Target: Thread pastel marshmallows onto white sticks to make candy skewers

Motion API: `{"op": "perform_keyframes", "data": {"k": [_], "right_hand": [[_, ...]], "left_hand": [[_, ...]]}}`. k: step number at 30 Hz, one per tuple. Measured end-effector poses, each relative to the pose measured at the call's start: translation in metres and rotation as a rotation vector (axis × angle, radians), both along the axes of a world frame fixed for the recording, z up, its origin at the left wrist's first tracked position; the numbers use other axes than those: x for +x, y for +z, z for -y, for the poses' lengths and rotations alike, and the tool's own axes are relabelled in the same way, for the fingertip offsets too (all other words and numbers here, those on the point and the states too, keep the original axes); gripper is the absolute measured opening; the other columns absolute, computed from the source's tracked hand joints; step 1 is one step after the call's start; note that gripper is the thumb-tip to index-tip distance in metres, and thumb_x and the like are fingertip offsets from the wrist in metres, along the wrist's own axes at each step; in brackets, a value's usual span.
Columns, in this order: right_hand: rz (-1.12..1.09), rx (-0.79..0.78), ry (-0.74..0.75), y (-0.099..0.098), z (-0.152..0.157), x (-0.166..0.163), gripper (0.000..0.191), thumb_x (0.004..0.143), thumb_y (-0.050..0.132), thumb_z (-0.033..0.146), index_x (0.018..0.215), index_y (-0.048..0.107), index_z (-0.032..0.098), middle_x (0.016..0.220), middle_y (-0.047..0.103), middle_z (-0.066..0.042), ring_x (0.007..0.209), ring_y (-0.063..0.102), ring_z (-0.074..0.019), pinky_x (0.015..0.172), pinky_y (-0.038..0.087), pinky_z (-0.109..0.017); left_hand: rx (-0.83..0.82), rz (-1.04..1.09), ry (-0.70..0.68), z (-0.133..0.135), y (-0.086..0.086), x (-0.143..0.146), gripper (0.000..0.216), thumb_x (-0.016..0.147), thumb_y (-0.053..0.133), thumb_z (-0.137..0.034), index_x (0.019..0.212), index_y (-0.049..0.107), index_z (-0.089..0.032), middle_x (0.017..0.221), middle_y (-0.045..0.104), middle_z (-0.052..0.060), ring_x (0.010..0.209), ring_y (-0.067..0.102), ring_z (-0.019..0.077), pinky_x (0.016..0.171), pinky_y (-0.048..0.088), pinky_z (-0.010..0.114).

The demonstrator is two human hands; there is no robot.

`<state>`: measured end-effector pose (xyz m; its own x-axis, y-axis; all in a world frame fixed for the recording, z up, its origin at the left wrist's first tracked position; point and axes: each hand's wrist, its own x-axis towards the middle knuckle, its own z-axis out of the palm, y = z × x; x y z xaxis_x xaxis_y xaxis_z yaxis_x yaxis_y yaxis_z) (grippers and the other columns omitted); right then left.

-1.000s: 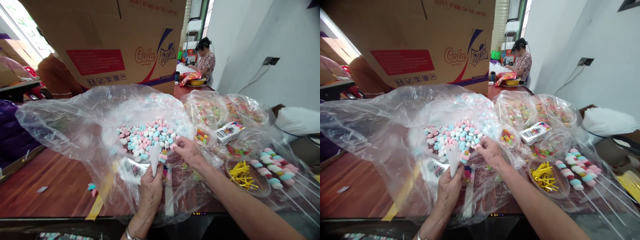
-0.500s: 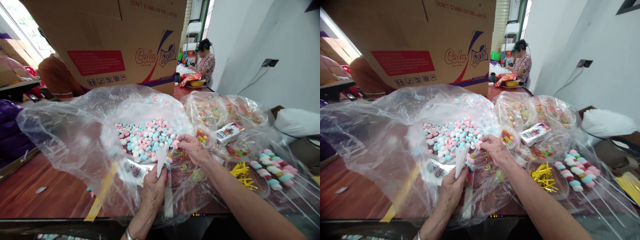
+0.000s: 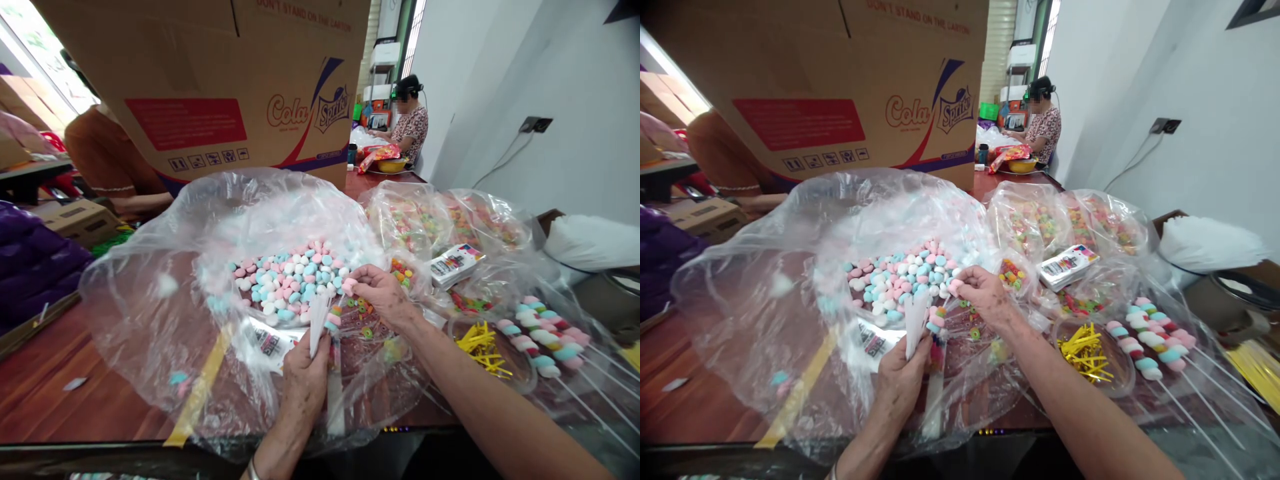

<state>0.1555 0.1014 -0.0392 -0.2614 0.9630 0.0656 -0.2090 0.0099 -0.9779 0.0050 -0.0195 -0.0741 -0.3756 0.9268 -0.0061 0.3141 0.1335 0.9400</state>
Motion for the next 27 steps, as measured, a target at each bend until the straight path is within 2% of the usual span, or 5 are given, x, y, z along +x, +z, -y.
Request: {"op": "perform_keyframes", "data": {"k": [4,11,18,24,27], "right_hand": [[0.015,0.019,0.024,-0.001,0.0,0.001,0.023,0.068,0.076,0.032,0.083,0.065,0.019,0.068,0.066,0.003,0.062,0.059,-0.0116,0.06,0.044,-0.023],[0.047,0.053,0.076,-0.002,0.003,0.0,0.024,0.07,0.076,0.036,0.085,0.068,0.019,0.074,0.069,0.002,0.066,0.061,-0.0126,0.061,0.046,-0.024],[0.085,0.099,0.134,0.001,0.012,-0.003,0.021,0.077,0.071,0.038,0.088,0.068,0.021,0.08,0.069,0.002,0.072,0.063,-0.0134,0.067,0.048,-0.024],[0.155,0.114,0.197,0.007,0.011,0.001,0.02,0.077,0.07,0.037,0.088,0.071,0.02,0.082,0.066,0.002,0.074,0.061,-0.0126,0.066,0.047,-0.023],[0.256,0.178,0.205,0.008,0.012,0.0,0.021,0.08,0.066,0.036,0.092,0.071,0.02,0.082,0.066,0.002,0.072,0.06,-0.0118,0.064,0.046,-0.022]], "left_hand": [[0.004,-0.02,0.002,-0.001,0.0,0.0,0.034,0.085,0.058,-0.042,0.099,0.075,-0.016,0.055,0.057,-0.003,0.055,0.049,0.0163,0.055,0.037,0.026],[0.022,-0.009,0.012,-0.001,0.003,0.001,0.033,0.084,0.057,-0.041,0.099,0.075,-0.017,0.06,0.061,-0.002,0.059,0.052,0.0174,0.058,0.04,0.026],[-0.005,-0.039,0.033,0.001,0.009,0.002,0.032,0.083,0.057,-0.04,0.091,0.077,-0.017,0.054,0.057,-0.003,0.055,0.049,0.0169,0.056,0.038,0.026],[0.028,-0.041,0.019,0.0,0.004,0.001,0.033,0.083,0.057,-0.039,0.1,0.077,-0.018,0.062,0.065,-0.002,0.061,0.054,0.0182,0.061,0.042,0.027],[0.022,-0.01,0.025,0.0,0.004,0.001,0.033,0.085,0.056,-0.039,0.101,0.076,-0.018,0.067,0.067,-0.001,0.064,0.055,0.0181,0.062,0.042,0.027]]}}
